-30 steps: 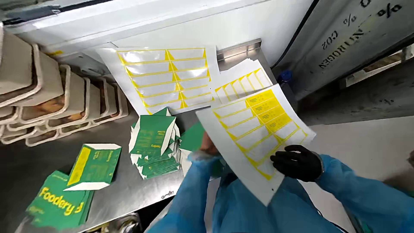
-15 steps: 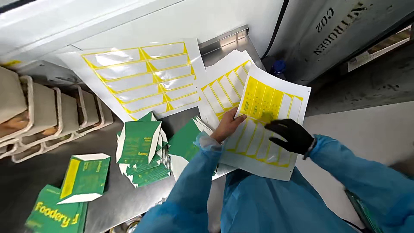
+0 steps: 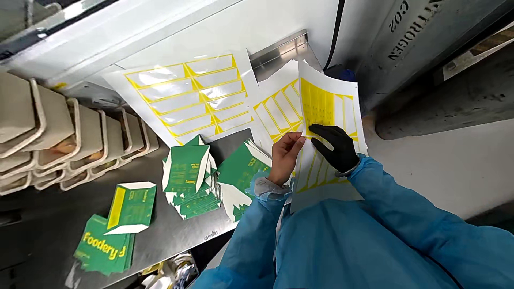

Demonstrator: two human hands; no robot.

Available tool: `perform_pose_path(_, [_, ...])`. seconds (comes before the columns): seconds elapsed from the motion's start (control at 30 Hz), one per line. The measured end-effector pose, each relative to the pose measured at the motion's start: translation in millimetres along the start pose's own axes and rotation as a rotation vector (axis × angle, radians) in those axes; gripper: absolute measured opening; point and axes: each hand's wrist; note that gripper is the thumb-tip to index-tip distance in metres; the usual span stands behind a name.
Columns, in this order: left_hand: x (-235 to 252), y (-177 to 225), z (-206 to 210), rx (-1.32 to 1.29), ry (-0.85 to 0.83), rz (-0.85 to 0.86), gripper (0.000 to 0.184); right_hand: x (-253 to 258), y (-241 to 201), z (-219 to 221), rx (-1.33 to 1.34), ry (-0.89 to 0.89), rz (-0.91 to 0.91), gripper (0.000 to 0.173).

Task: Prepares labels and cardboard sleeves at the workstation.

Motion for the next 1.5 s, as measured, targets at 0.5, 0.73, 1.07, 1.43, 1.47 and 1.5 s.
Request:
perform_pose_path(0.5, [0, 0, 25, 0.047, 0.166, 0.074, 0.015, 14, -6, 0, 0.189, 0.087, 0.079, 0.014])
perform_pose_path(0.73, [2, 2, 26, 0.165, 0.183, 0.064, 0.014, 17, 0, -4, 0.269, 0.066, 0.122, 0.011])
perform_pose_path(1.07, [4, 9, -2, 0.107, -0.030, 0.079, 0.015, 43, 14, -21, 0.554, -0.207, 0.259, 0.008])
perform_pose_path(1.43, [16, 6, -25, 0.162, 0.017, -0.007, 0.020, 97, 65, -94, 0.363, -0.361, 0.299, 0.016])
perform_pose_path(1.47, [23, 3, -30, 0.192, 0.025, -0.026, 0.019, 107, 75, -119, 0.333, -0.323, 0.366, 0.017])
perform_pose_path(1.5, [29, 2, -33, 0.229, 0.027, -0.036, 0.019, 117, 82, -147, 0.271, -0.283, 0.421, 0.018])
Point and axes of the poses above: each hand's wrist, its own x-axis towards the middle knuckle, its own z-axis out of the palm, y = z × x, and after that the axes turned 8 degrees about -z, right-handed
